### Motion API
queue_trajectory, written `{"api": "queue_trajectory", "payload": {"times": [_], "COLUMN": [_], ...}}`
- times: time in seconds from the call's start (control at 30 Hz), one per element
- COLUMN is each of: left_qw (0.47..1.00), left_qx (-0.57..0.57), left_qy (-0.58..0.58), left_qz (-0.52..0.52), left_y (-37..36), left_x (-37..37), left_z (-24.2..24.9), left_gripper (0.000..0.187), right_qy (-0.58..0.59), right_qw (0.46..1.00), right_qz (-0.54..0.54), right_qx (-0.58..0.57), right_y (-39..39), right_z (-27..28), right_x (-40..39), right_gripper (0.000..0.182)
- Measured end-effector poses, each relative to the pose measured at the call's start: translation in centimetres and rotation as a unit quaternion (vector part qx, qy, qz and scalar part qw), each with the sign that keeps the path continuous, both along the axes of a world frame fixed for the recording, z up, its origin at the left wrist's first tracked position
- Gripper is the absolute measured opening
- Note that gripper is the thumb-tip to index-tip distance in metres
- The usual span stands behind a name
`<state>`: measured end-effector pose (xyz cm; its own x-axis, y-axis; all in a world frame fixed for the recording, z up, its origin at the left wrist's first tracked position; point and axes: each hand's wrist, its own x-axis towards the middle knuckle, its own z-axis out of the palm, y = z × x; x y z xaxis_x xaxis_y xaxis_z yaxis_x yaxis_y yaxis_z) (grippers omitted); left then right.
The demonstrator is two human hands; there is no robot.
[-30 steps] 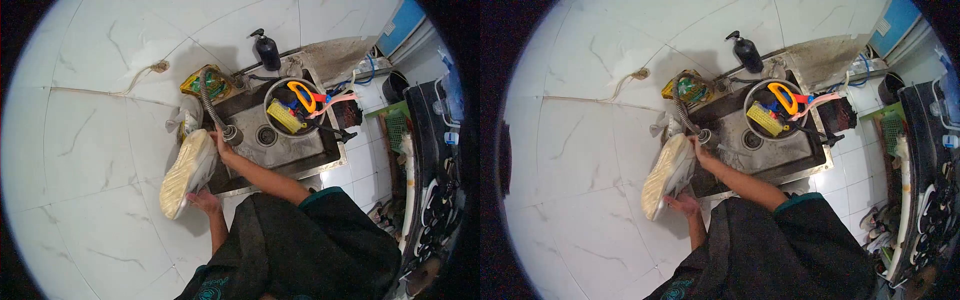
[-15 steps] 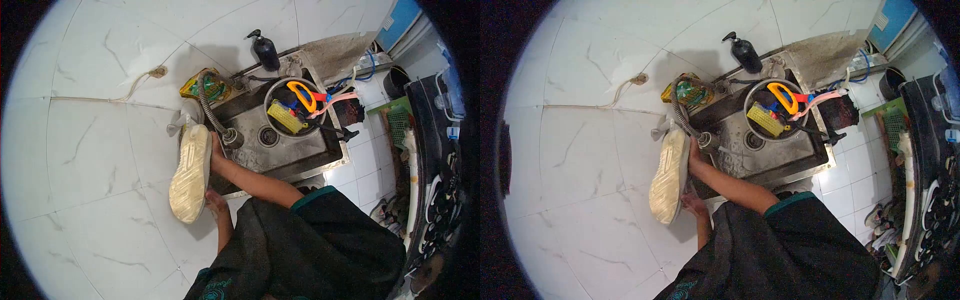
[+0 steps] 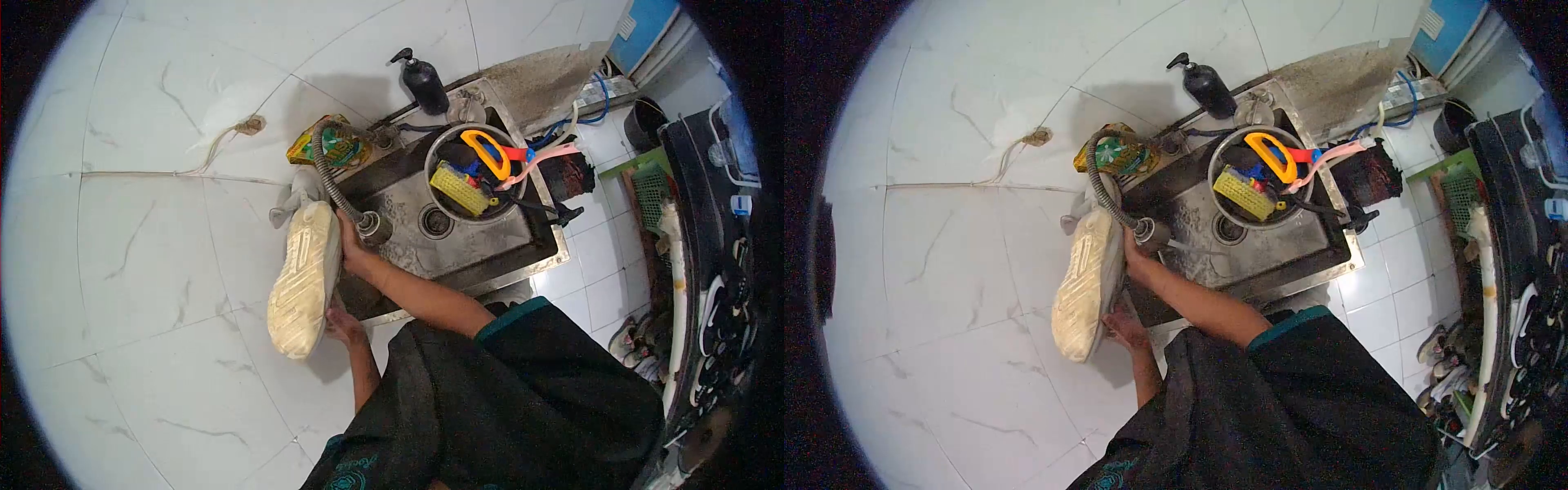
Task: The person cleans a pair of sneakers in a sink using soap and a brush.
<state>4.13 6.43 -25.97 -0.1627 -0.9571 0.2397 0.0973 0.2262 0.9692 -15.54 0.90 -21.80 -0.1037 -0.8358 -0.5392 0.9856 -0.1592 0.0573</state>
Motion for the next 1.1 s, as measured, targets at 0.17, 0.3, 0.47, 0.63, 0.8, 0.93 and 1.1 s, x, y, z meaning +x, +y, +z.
{"api": "queue_trajectory", "payload": {"times": [0.17, 0.3, 0.47, 0.63, 0.8, 0.93, 1.1], "left_qw": [0.999, 0.999, 1.0, 1.0, 0.995, 0.991, 0.975], "left_qx": [-0.032, -0.004, 0.011, 0.012, 0.019, 0.022, -0.011], "left_qy": [-0.021, -0.028, 0.002, -0.013, -0.089, -0.115, -0.189], "left_qz": [0.022, 0.036, -0.027, 0.026, 0.027, 0.06, 0.113], "left_y": [2.5, 4.2, 6.2, 6.6, 7.7, 7.8, 5.6], "left_x": [-4.9, -5.3, -8.2, -8.8, -9.5, -9.5, -7.1], "left_z": [6.5, 5.8, 8.3, 8.4, 9.8, 10.0, 8.6], "left_gripper": [0.077, 0.082, 0.084, 0.087, 0.086, 0.082, 0.068], "right_qy": [0.045, 0.052, 0.051, 0.056, 0.068, 0.09, 0.219], "right_qw": [0.998, 0.997, 0.998, 0.998, 0.997, 0.995, 0.974], "right_qz": [-0.046, -0.048, -0.044, -0.038, -0.032, -0.027, 0.042], "right_qx": [-0.003, -0.006, -0.011, -0.007, 0.003, 0.027, 0.051], "right_y": [-0.1, -0.4, -0.4, -0.8, -1.1, -1.4, 0.4], "right_z": [0.4, 0.6, 0.0, -0.9, -1.4, -2.7, -7.3], "right_x": [0.3, 0.3, -0.2, -0.1, 0.0, 0.3, 1.4], "right_gripper": [0.074, 0.072, 0.071, 0.069, 0.068, 0.066, 0.064]}}
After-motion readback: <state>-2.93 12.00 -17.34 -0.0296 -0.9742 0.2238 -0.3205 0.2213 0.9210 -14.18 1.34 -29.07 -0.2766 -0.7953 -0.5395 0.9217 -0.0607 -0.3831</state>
